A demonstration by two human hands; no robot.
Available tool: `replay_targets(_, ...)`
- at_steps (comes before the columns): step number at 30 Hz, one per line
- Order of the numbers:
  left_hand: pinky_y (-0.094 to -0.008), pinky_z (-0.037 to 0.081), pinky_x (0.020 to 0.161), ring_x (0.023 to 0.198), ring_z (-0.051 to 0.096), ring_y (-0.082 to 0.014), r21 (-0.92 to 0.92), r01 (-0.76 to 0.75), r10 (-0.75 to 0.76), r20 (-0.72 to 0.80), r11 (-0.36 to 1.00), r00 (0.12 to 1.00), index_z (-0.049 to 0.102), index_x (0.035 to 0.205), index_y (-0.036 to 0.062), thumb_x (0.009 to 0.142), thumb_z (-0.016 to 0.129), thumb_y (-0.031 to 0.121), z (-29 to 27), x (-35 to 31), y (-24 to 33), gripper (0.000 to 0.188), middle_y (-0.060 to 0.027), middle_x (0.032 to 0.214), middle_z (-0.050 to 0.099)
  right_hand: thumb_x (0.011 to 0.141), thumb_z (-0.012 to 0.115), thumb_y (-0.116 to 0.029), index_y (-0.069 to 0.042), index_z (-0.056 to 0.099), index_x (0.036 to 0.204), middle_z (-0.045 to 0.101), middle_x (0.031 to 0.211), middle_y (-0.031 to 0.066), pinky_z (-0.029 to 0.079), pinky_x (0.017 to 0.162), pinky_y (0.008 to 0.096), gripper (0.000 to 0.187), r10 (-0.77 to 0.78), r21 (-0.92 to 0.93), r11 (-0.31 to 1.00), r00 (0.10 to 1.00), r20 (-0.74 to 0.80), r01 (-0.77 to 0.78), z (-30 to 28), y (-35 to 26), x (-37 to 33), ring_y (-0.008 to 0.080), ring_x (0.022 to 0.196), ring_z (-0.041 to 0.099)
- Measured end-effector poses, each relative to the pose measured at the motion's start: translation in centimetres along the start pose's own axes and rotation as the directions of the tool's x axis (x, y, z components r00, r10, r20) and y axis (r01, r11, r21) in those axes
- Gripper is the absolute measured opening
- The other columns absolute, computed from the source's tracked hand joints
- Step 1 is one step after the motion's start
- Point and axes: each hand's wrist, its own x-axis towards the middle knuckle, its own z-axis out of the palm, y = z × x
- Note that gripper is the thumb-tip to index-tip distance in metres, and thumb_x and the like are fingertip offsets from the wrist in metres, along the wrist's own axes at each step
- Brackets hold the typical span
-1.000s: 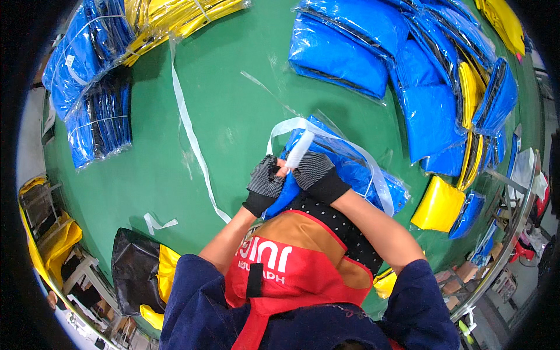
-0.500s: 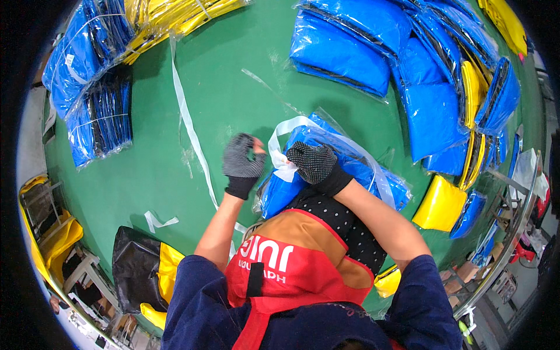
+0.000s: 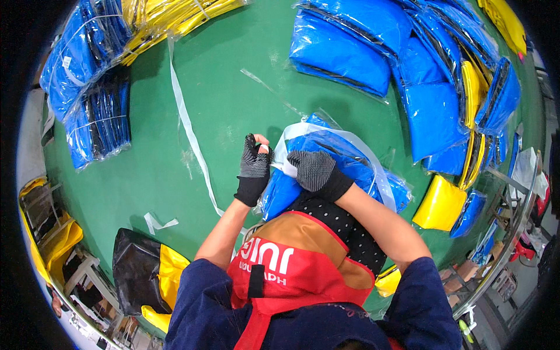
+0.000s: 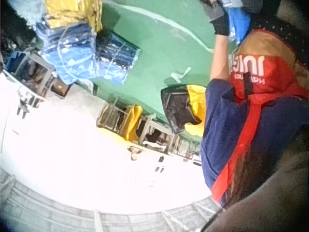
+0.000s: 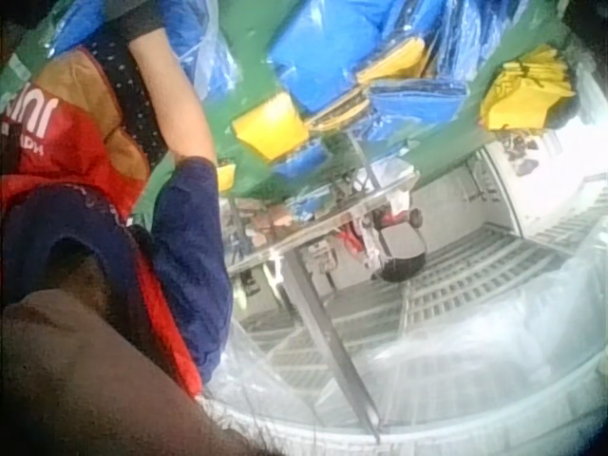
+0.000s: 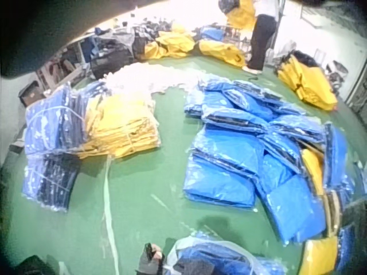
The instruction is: The person gathers yellow and blue plastic pouches on a green floor, stacks them into neat piles, wraps each stack with a white plastic strap, and secures the strap by tying a knot. The person uses a small orange utility knife to cut the excess strap after each bundle is tied.
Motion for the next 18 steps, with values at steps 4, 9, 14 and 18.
replay_targets(4,-0.0283,0.041,0.061,0.066,0.049,-0.0144,0.407,-0.069,0.082,-0.014,0.911,0.997,0.051,0.088,0.0048,0.088,0.04,0.012,-5.9,2.2,-6.3,0.013,-0.0054,0.071,0.052,0.076,0.052,-0.018,-0.01,0.063,0.083,0.062,0.089,0.0085,0.048,0.065,0.0387,0.017,0.039,-0.158,0.987,0.957,0.286,0.007,-1.7,0.0,-2.1,0.0275,0.07,0.06)
replay_targets(9,-0.0262,0.042,0.052,0.052,0.045,-0.0129,-0.672,0.294,-0.446,-0.062,0.68,0.893,0.049,0.1,0.0079,0.088,0.046,0.022,-2.0,2.6,-2.4,0.019,-0.0003,0.058,0.04,0.079,0.053,-0.028,-0.008,0.065,0.088,0.063,0.089,0.0123,0.048,0.07,0.0393,0.025,-0.068,0.163,0.985,0.995,0.076,0.055,-1.6,-1.3,-1.5,0.0298,0.074,0.061)
replay_targets(14,-0.0215,0.031,0.044,0.049,0.038,-0.007,-0.162,0.297,-0.302,-0.006,0.941,0.953,0.052,0.102,0.0122,0.09,0.04,0.022,-4.6,2.9,-9.9,0.019,0.0048,0.058,0.039,0.08,0.053,-0.03,-0.01,0.064,0.095,0.062,0.087,0.0163,0.046,0.074,0.0392,0.027,0.179,0.17,0.951,0.908,0.379,-0.258,-1.5,-3.5,-2.4,0.0315,0.079,0.06)
replay_targets(18,-0.0321,0.038,0.086,0.104,0.047,-0.0229,0.414,-0.031,-0.035,0.152,0.91,0.988,0.042,0.124,0.0052,0.084,0.05,0.032,-1.4,3.6,-2.3,0.049,-0.0135,0.114,0.048,0.066,0.068,-0.029,-0.007,0.056,0.108,0.053,0.106,0.0184,0.038,0.09,0.0409,0.048,0.455,0.198,0.89,0.813,-0.363,-0.41,-8.2,-2.5,-11.6,0.0349,0.101,0.05)
